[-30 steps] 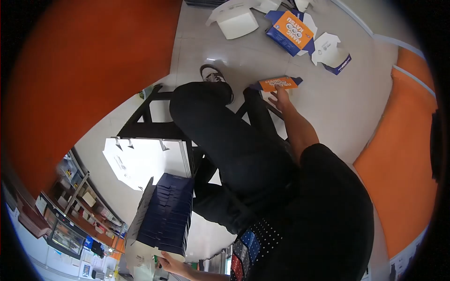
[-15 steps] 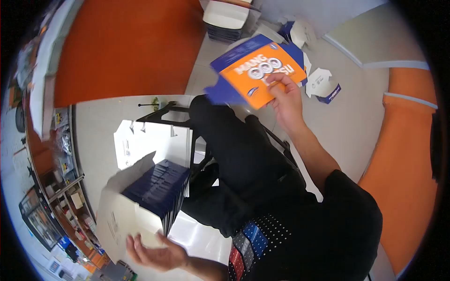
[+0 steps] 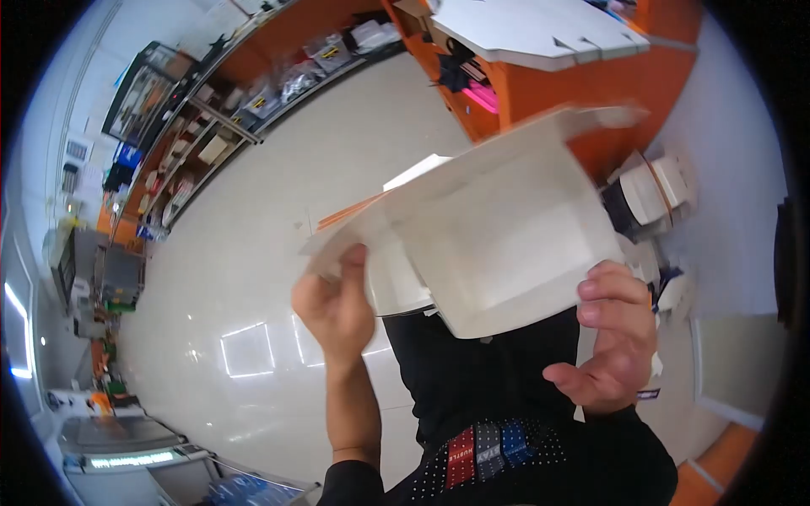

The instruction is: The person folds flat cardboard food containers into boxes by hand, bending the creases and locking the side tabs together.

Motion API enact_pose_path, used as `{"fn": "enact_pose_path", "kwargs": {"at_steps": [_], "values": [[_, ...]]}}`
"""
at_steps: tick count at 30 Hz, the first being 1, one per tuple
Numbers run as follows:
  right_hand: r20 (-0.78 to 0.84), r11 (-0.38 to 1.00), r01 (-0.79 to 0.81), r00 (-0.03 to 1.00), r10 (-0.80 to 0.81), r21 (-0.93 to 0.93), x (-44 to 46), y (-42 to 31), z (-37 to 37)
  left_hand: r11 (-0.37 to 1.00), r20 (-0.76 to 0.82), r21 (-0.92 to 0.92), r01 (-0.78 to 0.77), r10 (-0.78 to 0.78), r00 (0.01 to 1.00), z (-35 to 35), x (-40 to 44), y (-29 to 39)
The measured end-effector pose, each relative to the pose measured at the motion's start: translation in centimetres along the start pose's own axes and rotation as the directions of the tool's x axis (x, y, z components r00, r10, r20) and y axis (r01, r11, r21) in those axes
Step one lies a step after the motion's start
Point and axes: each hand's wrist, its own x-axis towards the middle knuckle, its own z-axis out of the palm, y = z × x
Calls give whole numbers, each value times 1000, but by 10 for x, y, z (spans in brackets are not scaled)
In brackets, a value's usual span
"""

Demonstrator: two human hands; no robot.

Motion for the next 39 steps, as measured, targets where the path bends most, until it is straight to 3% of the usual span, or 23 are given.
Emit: {"fn": "enact_pose_path", "kwargs": {"at_steps": [3, 4, 6, 7, 10, 13, 16, 19, 21, 22, 23, 25, 28, 29, 32, 33, 36, 37, 39], "values": [[102, 948, 5, 994, 29, -320, -12, 4, 1, 991, -62, -47, 124, -127, 990, -32, 14, -11], [115, 944, -24, 991, 65, -328, -14, 11, 7, 985, -71, -72, 154, -159, 985, -40, 21, -17], [136, 968, -143, 976, 172, -205, -8, 28, 22, 984, 34, -49, 171, -170, 985, -59, 32, -37], [127, 975, -221, 967, 220, -10, -12, 42, 34, 984, 92, -38, 175, -171, 981, -64, 35, -47], [257, 932, -362, 901, 351, -5, -15, 59, 49, 980, 111, 92, 174, -184, 977, -65, 41, -67], [258, 936, -351, 903, 344, -17, -17, 58, 66, 984, 18, 176, 35, -39, 999, -54, 38, -75], [277, 936, -348, 896, 347, -47, -20, 54, 80, 946, -180, 320, -41, 104, 978, -48, 29, -86], [259, 930, -360, 894, 366, -72, -26, 60, 84, 624, -229, 776, -93, 415, 880, -46, 7, -58], [246, 928, -354, 895, 371, -114, -28, 59, 83, 702, 51, 586, -405, 467, 883, -42, -12, -42], [220, 917, -392, 891, 398, -71, -31, 57, 85, 801, 269, 426, -420, 331, 904, -31, -13, -25], [195, 904, -427, 884, 425, -30, -33, 57, 88, 890, 488, 261, -374, 213, 847, -15, -12, -6], [218, 899, -436, 882, 417, 47, -37, 61, 84, 954, 699, 143, -263, 91, 710, 17, -5, 9], [236, 820, -562, 816, 528, 107, -38, 66, 76, 904, 793, 196, -379, 81, 604, 37, -4, -4], [220, 752, -616, 787, 576, 236, -41, 72, 76, 888, 796, 240, -391, 50, 603, 38, -2, -6], [227, 711, -614, 789, 572, 343, -43, 85, 78, 894, 780, 261, -363, 26, 625, 34, -1, -7], [225, 816, -533, 843, 489, 224, -39, 88, 76, 888, 753, 271, -371, 44, 657, 35, -2, -5], [327, 825, -549, 811, 485, 139, -43, 103, 78, 884, 696, 285, -371, 76, 714, 33, -2, -1], [347, 765, -621, 764, 543, 169, -37, 102, 77, 881, 681, 275, -385, 104, 725, 33, -1, -1], [350, 834, -535, 814, 464, 139, -44, 112, 80, 869, 695, 279, -410, 112, 711, 34, 1, 0]]}}
